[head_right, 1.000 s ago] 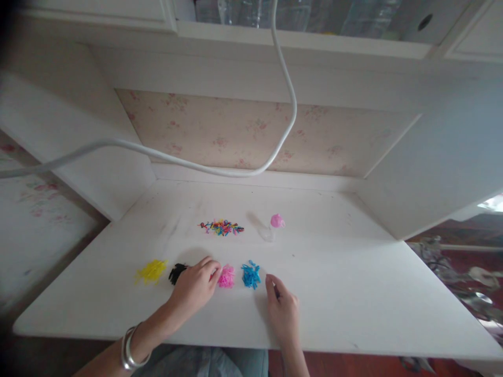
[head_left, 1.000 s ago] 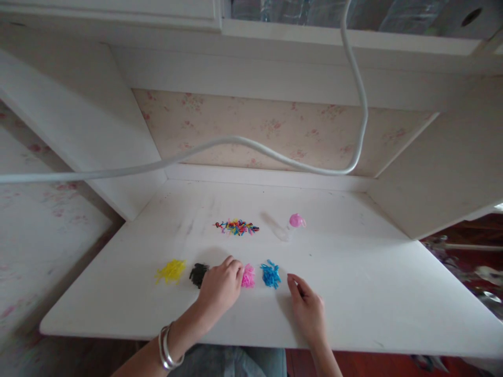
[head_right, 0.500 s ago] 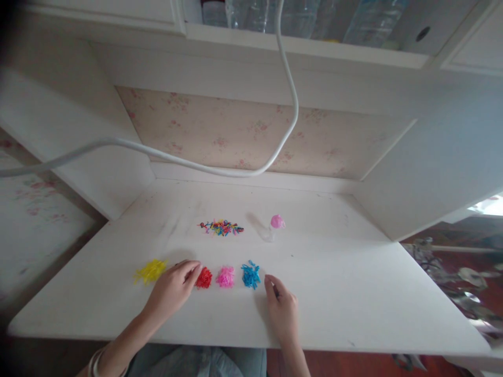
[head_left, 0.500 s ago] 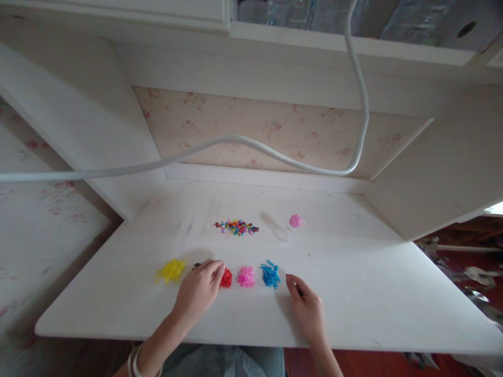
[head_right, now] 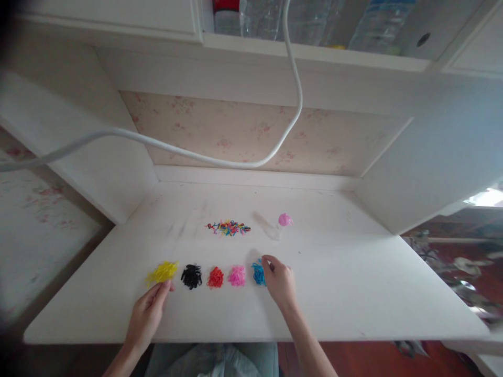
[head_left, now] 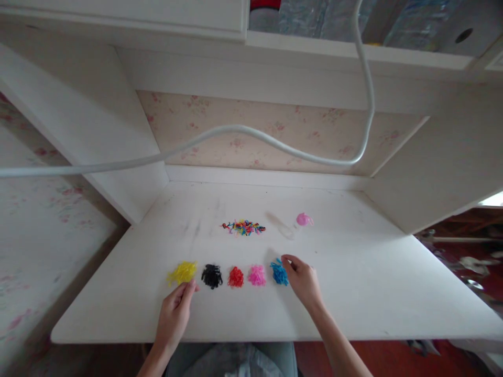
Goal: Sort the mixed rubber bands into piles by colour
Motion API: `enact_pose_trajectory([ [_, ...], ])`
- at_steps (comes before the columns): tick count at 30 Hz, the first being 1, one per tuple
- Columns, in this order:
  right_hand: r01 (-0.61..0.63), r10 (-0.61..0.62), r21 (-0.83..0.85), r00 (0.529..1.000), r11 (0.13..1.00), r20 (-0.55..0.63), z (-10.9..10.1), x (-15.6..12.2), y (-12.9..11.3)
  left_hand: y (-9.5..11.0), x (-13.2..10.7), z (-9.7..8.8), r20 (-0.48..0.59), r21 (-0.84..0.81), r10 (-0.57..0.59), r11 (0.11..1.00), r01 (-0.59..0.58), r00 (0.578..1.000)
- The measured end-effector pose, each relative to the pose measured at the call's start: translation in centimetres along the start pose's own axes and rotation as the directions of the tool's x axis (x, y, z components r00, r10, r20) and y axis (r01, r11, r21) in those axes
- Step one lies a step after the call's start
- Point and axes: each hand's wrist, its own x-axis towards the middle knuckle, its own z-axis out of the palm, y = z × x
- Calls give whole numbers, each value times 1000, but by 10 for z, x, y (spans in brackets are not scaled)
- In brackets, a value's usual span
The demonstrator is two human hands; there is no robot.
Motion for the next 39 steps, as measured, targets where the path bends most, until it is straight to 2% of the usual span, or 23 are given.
enact_pose_trajectory([
  [3, 71, -65, -173, 997, 982, 38, 7, 17, -29, 0, -3, -1, 7, -38, 23, 999, -23, 1000],
  [7, 77, -33, -357, 991, 931, 127, 24, 42, -50, -1, -4, -4, -11, -50, 22, 999, -22, 1000],
  [14, 55, 3, -415, 990, 908, 139, 50, 68, -56, -3, -3, -3, -11, 36, 109, 993, -109, 994],
  [22, 27, 22, -410, 993, 912, 114, 61, 82, -60, -5, 0, -3, 28, 88, 139, 986, -141, 990],
  [29, 86, -49, -328, 992, 941, 119, 44, 62, -53, -3, 0, -2, 29, 131, 169, 976, -172, 985],
  [34, 145, -113, -231, 983, 962, 147, 27, 28, -49, 0, 0, 0, 41, 177, 207, 961, -211, 978],
  [39, 200, -169, -125, 960, 972, 223, 18, -9, -48, 0, 0, -1, 65, 182, 206, 960, -214, 976],
])
